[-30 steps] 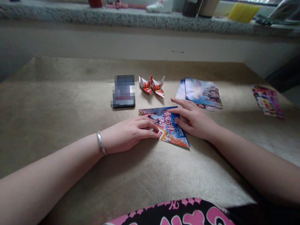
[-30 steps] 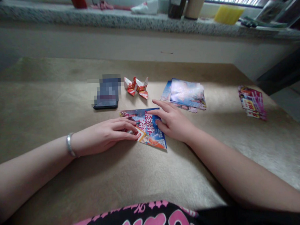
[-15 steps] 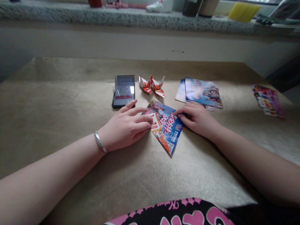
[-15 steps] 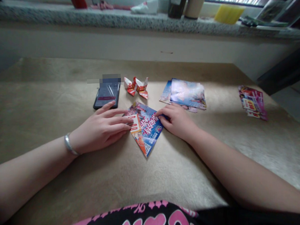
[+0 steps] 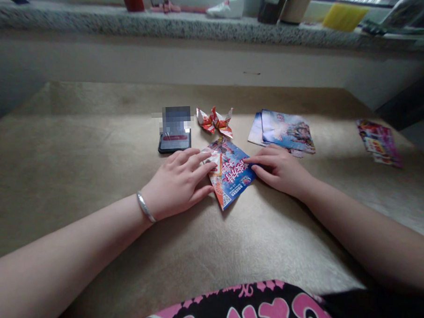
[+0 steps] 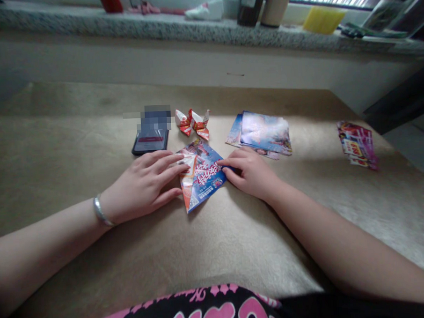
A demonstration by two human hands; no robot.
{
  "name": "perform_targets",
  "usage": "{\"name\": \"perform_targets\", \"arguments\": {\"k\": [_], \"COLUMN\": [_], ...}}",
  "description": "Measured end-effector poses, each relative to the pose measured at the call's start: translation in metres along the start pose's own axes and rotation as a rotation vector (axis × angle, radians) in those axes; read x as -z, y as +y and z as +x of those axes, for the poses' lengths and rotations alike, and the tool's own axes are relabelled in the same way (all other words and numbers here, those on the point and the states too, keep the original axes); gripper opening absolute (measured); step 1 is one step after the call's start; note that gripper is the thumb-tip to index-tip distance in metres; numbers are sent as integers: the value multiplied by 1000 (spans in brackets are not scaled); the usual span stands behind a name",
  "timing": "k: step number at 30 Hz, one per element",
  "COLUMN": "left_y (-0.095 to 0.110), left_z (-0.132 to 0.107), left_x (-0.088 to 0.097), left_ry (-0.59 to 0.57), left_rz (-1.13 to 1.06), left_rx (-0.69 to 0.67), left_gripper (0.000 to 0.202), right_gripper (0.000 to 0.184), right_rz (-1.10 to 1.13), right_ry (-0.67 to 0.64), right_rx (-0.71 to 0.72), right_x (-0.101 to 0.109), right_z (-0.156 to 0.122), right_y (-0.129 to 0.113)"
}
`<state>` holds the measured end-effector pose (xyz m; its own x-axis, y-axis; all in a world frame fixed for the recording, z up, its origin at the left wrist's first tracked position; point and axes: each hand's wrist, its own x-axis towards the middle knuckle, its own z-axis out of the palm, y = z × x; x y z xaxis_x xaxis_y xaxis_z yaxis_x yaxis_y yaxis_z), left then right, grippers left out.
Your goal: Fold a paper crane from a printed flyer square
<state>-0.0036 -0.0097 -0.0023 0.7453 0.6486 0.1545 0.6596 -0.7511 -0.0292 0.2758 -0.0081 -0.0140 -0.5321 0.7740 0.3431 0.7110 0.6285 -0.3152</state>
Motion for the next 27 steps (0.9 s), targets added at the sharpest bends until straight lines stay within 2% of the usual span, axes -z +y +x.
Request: {"name": "perform_targets", "arguments": {"k": [6, 17, 22, 27], "left_y": [11, -3, 0, 3], "left_z": [0, 2, 0, 1], "left_x": [2, -4, -3, 0], "left_ry": [-66, -59, -37, -24], "left_rz": [-74, -137, -93, -134], "left_rx": [-90, -123, -20, -7], "left_gripper": [54, 51, 58, 43], "right_gripper": [33, 39, 32, 18], "right_rz": [-106, -33, -49, -145], "right_ry": [-70, -126, -55, 39], "right_rx": [19, 161, 237, 273], "right_x": [4, 6, 6, 6], "right_z": [0, -3, -3, -4], "right_y": [-8, -3, 1, 1]}}
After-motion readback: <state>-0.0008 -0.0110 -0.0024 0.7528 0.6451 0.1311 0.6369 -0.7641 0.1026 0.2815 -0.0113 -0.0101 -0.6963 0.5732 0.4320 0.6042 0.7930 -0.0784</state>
